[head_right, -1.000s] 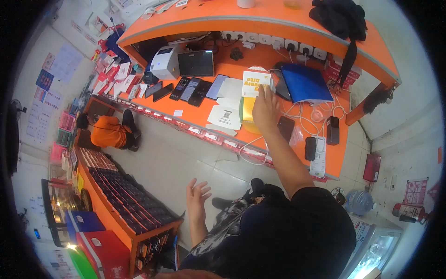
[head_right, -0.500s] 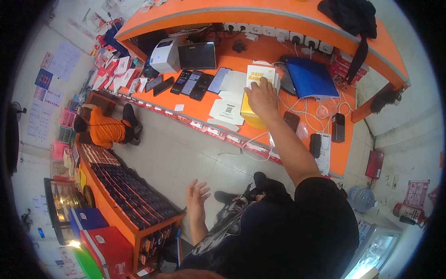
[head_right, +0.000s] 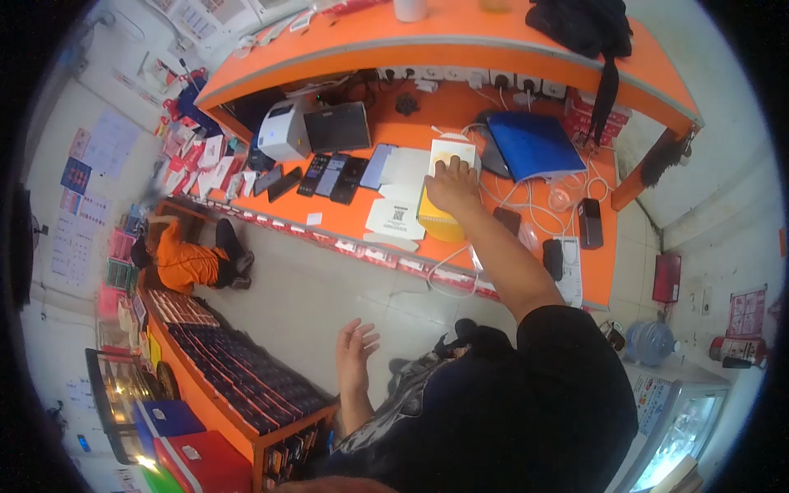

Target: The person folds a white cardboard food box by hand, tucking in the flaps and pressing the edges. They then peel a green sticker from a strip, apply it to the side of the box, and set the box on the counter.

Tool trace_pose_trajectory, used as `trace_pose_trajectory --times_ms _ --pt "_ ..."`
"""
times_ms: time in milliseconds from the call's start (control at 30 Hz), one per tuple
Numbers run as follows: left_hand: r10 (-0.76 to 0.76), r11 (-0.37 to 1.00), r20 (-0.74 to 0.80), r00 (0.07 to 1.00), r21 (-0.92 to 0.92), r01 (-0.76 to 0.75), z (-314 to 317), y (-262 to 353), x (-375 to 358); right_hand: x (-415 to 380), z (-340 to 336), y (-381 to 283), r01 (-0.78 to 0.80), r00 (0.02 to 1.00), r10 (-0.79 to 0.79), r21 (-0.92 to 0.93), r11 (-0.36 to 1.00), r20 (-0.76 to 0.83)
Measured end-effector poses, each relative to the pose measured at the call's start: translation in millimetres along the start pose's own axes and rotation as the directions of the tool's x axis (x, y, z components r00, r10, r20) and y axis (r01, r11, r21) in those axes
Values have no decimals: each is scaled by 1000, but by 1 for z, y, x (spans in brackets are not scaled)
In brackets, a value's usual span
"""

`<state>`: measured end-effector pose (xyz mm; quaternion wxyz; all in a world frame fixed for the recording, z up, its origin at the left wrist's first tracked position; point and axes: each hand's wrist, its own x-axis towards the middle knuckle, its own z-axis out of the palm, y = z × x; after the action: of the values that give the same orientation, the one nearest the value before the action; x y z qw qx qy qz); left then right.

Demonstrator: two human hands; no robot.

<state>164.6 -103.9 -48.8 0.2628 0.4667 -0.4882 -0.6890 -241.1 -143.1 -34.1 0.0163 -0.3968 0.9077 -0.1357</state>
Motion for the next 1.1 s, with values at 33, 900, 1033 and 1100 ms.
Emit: trace_pose_trajectory --times_ms 33,900,1033,1100 --pt "16 1000 4 1000 -5 -16 3 4 3 8 -9 0 -7 999 6 10 1000 44" --pt "381 611 467 798 521 -596 113 72 90 108 -11 37 -74 915 55 32 997 400" --pt "505 266 579 640 600 -754 196 63 183 105 15 51 -106 911 69 70 992 407" --pt "484 267 543 686 655 -707 230 39 228 112 33 61 -162 893 106 92 982 437"
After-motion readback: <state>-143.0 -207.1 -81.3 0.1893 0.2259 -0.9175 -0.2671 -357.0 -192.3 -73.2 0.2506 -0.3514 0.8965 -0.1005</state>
